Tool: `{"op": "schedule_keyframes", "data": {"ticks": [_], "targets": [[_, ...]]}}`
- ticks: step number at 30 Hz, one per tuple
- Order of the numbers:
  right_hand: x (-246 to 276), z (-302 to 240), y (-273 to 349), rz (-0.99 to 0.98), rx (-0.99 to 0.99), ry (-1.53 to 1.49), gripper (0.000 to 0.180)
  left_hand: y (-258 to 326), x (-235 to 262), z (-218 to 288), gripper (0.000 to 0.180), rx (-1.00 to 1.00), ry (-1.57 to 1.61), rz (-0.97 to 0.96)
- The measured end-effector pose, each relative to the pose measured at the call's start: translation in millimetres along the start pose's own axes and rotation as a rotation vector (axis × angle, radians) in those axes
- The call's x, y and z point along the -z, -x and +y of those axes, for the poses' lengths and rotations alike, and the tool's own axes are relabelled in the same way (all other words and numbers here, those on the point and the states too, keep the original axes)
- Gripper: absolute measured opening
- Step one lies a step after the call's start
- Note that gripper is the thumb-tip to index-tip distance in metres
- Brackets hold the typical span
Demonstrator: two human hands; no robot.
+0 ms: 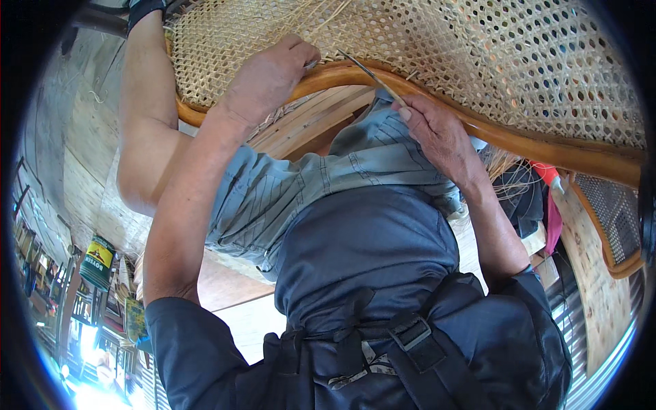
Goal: Repairing a rattan chair by weaving new rattan strips into the seat and trimming them with a utility knife and snips.
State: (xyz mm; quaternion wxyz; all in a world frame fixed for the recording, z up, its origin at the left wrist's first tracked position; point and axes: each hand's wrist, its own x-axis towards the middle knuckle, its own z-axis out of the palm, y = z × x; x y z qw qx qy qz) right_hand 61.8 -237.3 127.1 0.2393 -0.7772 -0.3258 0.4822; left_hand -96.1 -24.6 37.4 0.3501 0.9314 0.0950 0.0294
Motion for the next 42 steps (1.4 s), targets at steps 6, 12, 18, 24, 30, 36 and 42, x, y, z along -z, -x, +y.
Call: {"op": "schedule_keyframes", "data": {"ticks": [6,12,18,24,30,36,42], "targets": [[-1,3,-1,0.01,-0.022,0.018,0.025,-6,1,-1,0.018,0.066,0.026,-0.059],[-2,3,-5,-0.004,-0.009,0.028,0.026,-10,7,-3,0.018,0.009,0.052,-0.104],[1,5,-8,-0.088,-0.061,0.014,0.031,-13,3,2,0.02,0.104,-0.064,-0.153],[-1,6,-1,-0.01,0.119,0.063,0.03,-18,7,-11,0.016,0.037,0.175,-0.134],[-4,-7,-8,-0.03,0.179,0.206,0.031,-21,14,-10,0.014,0.123,0.263,-0.179],[-7,-4,-9,0.001,0.192,0.361,0.029,-23,8,-14,0.016,0.03,0.175,-0.145],[0,-13,-19,0.018,0.221,0.347,0.026,-20,4,-18,0.014,-0.013,0.186,-0.113]]}}
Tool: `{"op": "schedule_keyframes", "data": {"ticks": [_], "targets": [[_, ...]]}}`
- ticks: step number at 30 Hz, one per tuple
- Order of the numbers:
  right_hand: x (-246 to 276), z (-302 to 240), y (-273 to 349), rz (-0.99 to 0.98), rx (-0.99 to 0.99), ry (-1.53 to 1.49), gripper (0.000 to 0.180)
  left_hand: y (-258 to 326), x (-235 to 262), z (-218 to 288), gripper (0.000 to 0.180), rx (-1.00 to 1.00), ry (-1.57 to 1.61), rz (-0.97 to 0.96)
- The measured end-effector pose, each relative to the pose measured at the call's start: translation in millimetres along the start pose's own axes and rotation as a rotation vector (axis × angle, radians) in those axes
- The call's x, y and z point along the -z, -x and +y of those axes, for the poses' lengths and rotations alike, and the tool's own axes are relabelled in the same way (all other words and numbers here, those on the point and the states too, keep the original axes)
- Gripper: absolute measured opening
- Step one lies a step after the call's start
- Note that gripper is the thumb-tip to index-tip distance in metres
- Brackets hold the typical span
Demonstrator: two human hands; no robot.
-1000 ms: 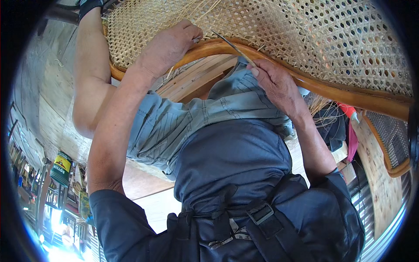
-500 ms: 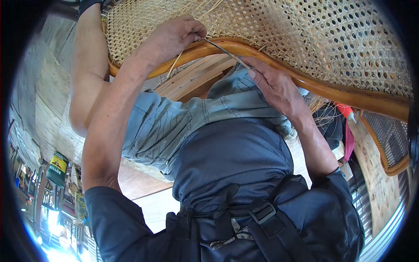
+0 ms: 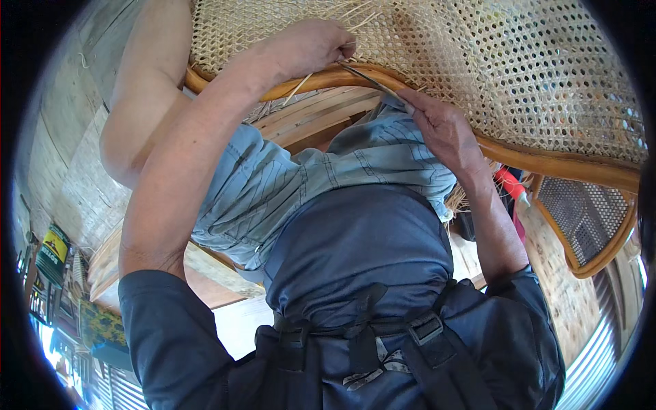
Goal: Repairing a rattan chair by weaving new rattan strips into the seat and trimming them with a utility knife and snips.
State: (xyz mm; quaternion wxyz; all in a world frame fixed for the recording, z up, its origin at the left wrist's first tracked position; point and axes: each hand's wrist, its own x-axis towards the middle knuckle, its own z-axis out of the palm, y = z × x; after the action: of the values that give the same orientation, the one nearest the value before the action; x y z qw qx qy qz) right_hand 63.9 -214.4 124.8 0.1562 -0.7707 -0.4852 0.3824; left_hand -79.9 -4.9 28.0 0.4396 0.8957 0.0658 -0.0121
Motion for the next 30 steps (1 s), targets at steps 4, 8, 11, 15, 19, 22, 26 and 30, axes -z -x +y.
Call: {"op": "schedule_keyframes", "data": {"ticks": [4,8,11,15,19,22,26,30], "targets": [[2,1,-5,0.028,0.101,0.115,0.026,-4,-6,-1,0.013,0.011,-0.038,0.036],[5,0,-9,0.009,0.108,0.231,0.027,-6,-8,-3,0.013,0.04,-0.023,0.032],[9,-3,-14,-0.026,0.107,0.313,0.026,-6,-9,-4,0.012,0.013,-0.004,0.052],[24,-24,-28,-0.131,0.076,0.526,0.026,-6,-6,-6,0.012,-0.024,0.002,0.058],[35,-25,-51,-0.144,0.227,0.605,0.025,-6,-7,-7,0.012,0.043,0.042,0.009],[46,-53,-74,-0.223,0.198,0.756,0.022,-6,-5,-8,0.014,0.066,0.09,-0.01],[37,-85,-108,-0.379,0.314,1.228,0.019,-10,5,-8,0.02,0.133,0.191,-0.125],[11,-103,-132,-0.357,0.734,1.259,0.019,-1,-13,-30,0.022,-0.318,0.348,0.403]]}}
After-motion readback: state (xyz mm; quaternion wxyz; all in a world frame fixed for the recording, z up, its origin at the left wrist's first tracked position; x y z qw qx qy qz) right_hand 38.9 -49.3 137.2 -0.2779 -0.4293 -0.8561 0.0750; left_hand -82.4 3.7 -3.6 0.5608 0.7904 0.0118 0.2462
